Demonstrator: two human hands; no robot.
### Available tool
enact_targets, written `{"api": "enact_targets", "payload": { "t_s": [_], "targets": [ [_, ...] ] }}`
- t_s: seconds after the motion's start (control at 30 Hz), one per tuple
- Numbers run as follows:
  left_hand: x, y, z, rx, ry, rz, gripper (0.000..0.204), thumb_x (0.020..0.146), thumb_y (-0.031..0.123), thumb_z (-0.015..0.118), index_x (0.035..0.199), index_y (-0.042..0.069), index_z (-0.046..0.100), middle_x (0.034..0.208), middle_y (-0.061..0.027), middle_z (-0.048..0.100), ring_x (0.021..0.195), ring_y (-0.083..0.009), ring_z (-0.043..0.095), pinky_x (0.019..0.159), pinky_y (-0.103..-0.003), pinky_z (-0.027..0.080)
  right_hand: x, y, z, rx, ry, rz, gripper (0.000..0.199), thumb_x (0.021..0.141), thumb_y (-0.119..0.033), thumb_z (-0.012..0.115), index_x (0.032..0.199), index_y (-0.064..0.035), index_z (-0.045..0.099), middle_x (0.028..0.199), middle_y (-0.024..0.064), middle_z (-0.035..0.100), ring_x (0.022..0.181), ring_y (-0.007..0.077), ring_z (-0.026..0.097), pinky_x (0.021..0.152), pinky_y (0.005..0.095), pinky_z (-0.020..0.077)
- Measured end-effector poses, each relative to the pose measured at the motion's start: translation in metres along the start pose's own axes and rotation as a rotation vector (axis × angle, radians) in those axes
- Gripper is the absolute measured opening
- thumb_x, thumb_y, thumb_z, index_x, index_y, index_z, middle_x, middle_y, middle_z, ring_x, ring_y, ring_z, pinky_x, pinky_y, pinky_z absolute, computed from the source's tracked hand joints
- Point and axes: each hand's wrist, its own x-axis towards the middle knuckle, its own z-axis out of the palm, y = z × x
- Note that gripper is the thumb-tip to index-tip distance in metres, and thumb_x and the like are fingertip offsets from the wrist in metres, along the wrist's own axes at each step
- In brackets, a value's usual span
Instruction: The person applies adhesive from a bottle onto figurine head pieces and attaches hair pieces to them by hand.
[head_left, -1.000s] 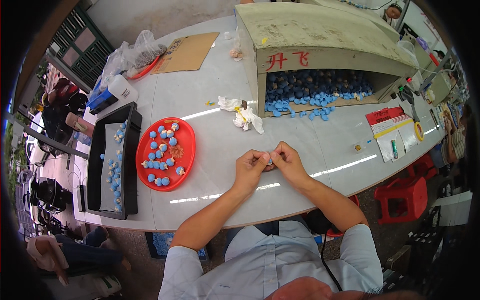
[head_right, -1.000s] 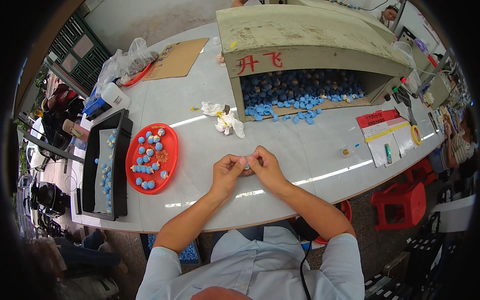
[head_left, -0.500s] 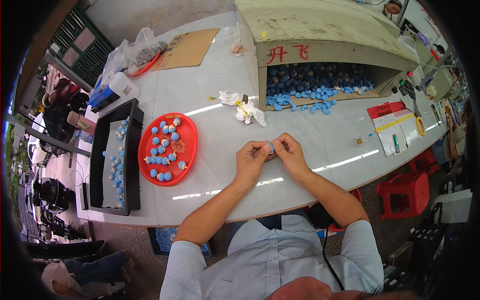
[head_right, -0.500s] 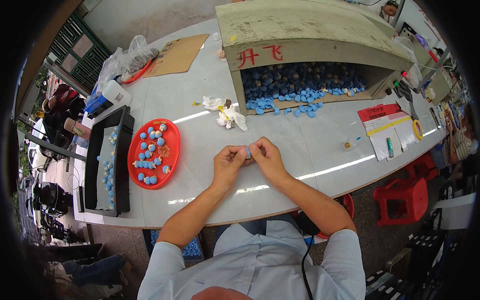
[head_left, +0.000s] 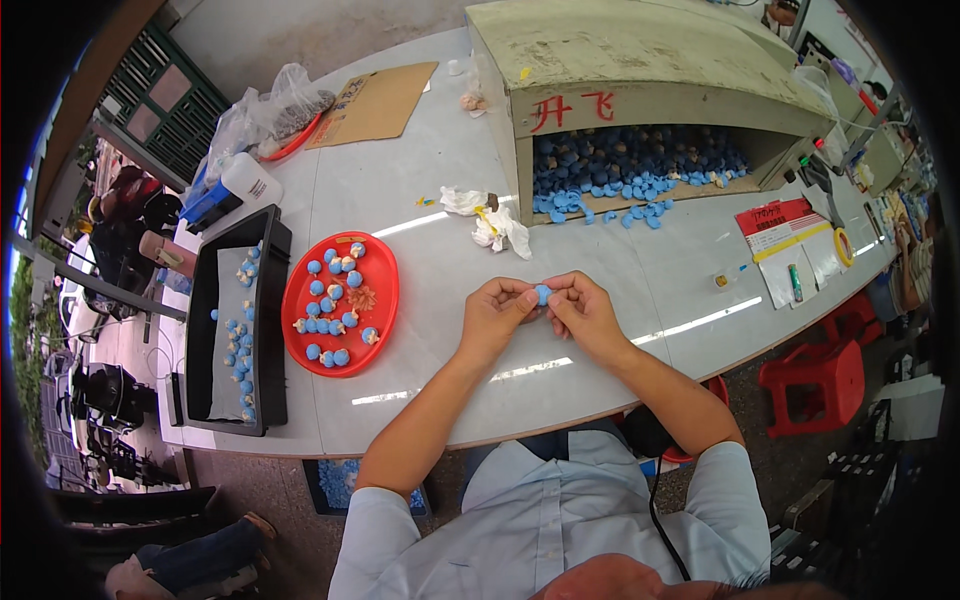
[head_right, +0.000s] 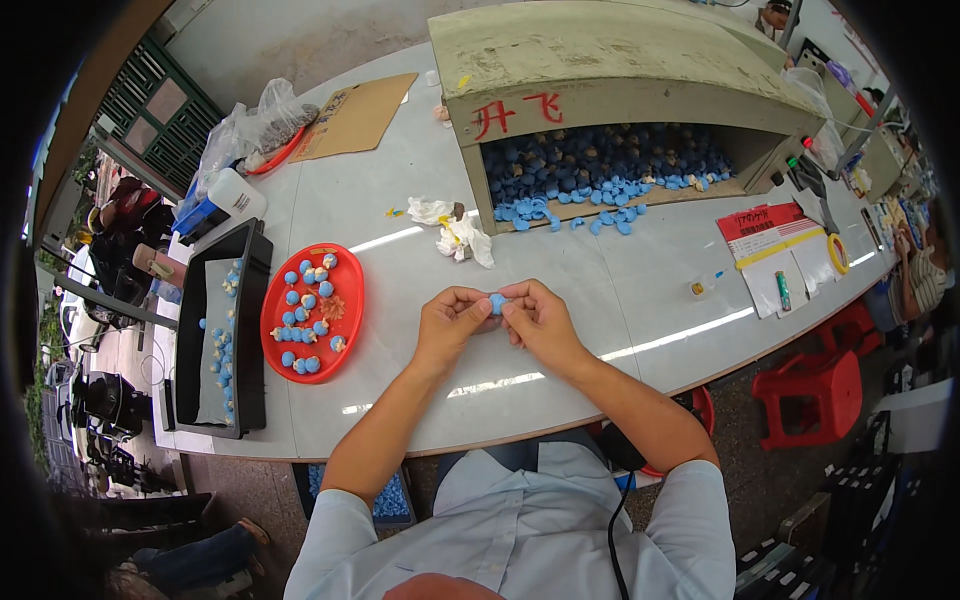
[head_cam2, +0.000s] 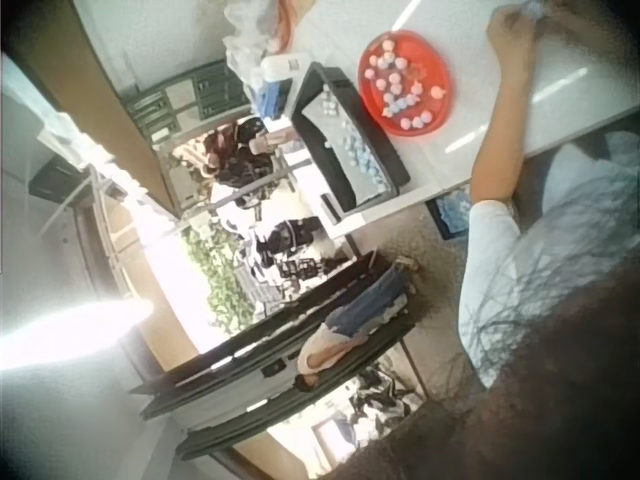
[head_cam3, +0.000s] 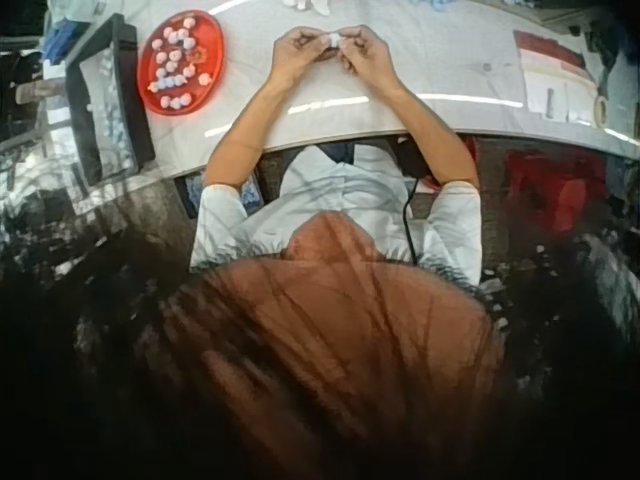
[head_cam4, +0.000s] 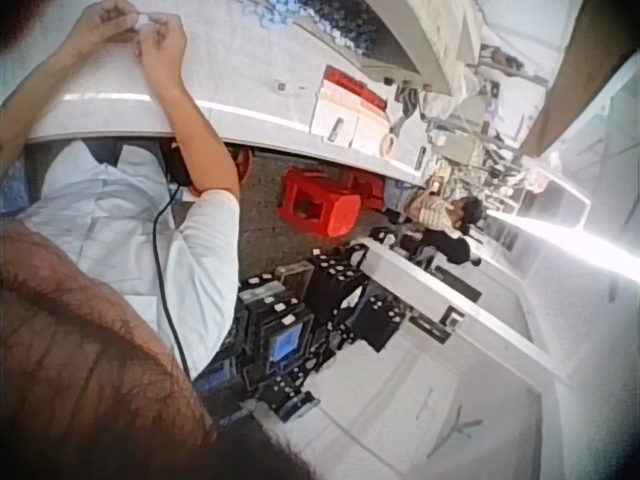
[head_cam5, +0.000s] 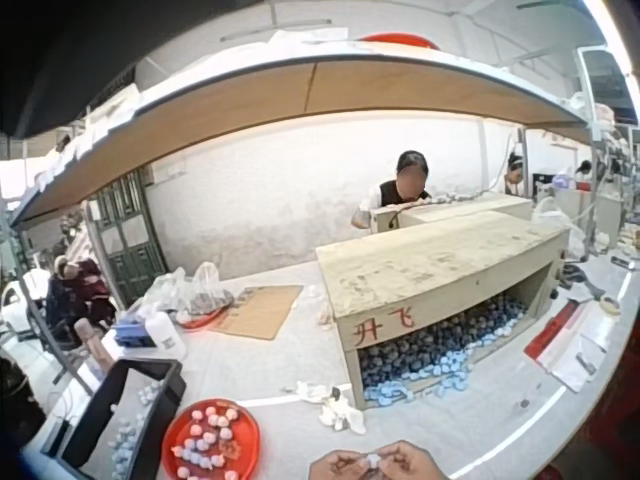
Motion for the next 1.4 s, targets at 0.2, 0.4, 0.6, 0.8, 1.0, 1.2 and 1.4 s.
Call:
{"api": "enact_targets", "payload": {
  "t_s": [0.2,0.4,0.6,0.8,1.0,1.2,1.4],
  "targets": [
    [0.001,0.004,-0.003,0.095,-0.034,-0.023,0.015,0.088,0.001,0.066,0.101,-0.007,0.063,0.099,-0.0143,0.067,0.088,-0.0169,0.067,0.082,-0.03,0.058,0.003,0.0,-0.002,-0.059,-0.043,0.044,0.016,0.093,-0.004,0.057,0.108,0.0012,0.054,0.083,0.0034,0.059,0.067,0.0051,0.053,0.056,0.0203,0.0455],
    [-0.002,0.004,0.002,0.168,0.007,-0.02,0.013,0.088,-0.001,0.065,0.1,-0.006,0.064,0.099,-0.0133,0.067,0.089,-0.016,0.066,0.084,-0.029,0.056,0.009,0.004,-0.007,-0.075,-0.073,0.038,0.015,0.092,-0.003,0.057,0.107,0.0012,0.054,0.084,0.0033,0.058,0.067,0.005,0.053,0.057,0.0204,0.0464],
    [0.0,0.002,0.003,0.106,0.0,-0.04,0.017,0.09,0.002,0.063,0.105,-0.005,0.062,0.103,-0.0122,0.066,0.092,-0.0157,0.065,0.085,-0.03,0.056,0.008,-0.001,-0.008,-0.076,-0.073,0.048,0.015,0.092,-0.003,0.058,0.106,0.0002,0.055,0.082,0.0025,0.058,0.067,0.0049,0.053,0.057,0.0202,0.0462],
    [0.001,0.005,-0.001,-0.15,-0.133,-0.126,0.024,0.097,0.012,0.056,0.114,-0.004,0.059,0.111,-0.0132,0.064,0.098,-0.0183,0.065,0.087,-0.031,0.057,0.002,0.002,-0.004,-0.296,0.036,-0.309,0.021,0.085,-0.003,0.069,0.102,-0.002,0.057,0.073,-0.0002,0.058,0.059,0.0047,0.05,0.052,0.0216,0.0415],
    [-0.003,0.012,-0.003,-0.183,-0.264,-0.27,0.033,0.098,0.02,0.056,0.12,-0.003,0.059,0.108,-0.0108,0.065,0.094,-0.0151,0.065,0.084,-0.028,0.055,-0.003,0.001,0.0,-0.634,0.159,-0.554,0.033,0.072,-0.01,0.081,0.096,-0.0064,0.059,0.056,0.0007,0.05,0.048,0.0103,0.049,0.046,0.0247,0.0394],
    [-0.001,0.007,-0.006,-0.202,-0.296,-0.268,0.031,0.096,0.017,0.057,0.117,-0.006,0.06,0.107,-0.0153,0.066,0.094,-0.0193,0.067,0.084,-0.03,0.056,-0.005,-0.001,0.002,-0.751,0.15,-0.683,0.036,0.068,-0.017,0.085,0.092,-0.0061,0.061,0.057,0.0004,0.052,0.048,0.0123,0.051,0.046,0.0254,0.041],
    [-0.003,0.011,-0.006,-0.182,-0.302,-0.261,0.028,0.094,0.017,0.062,0.112,-0.004,0.064,0.102,-0.0141,0.068,0.091,-0.019,0.067,0.083,-0.031,0.055,-0.006,-0.002,0.004,-0.762,0.136,-0.686,0.037,0.068,-0.016,0.085,0.097,-0.0058,0.064,0.057,-0.0001,0.052,0.048,0.0118,0.051,0.046,0.0249,0.041]
  ]
}}
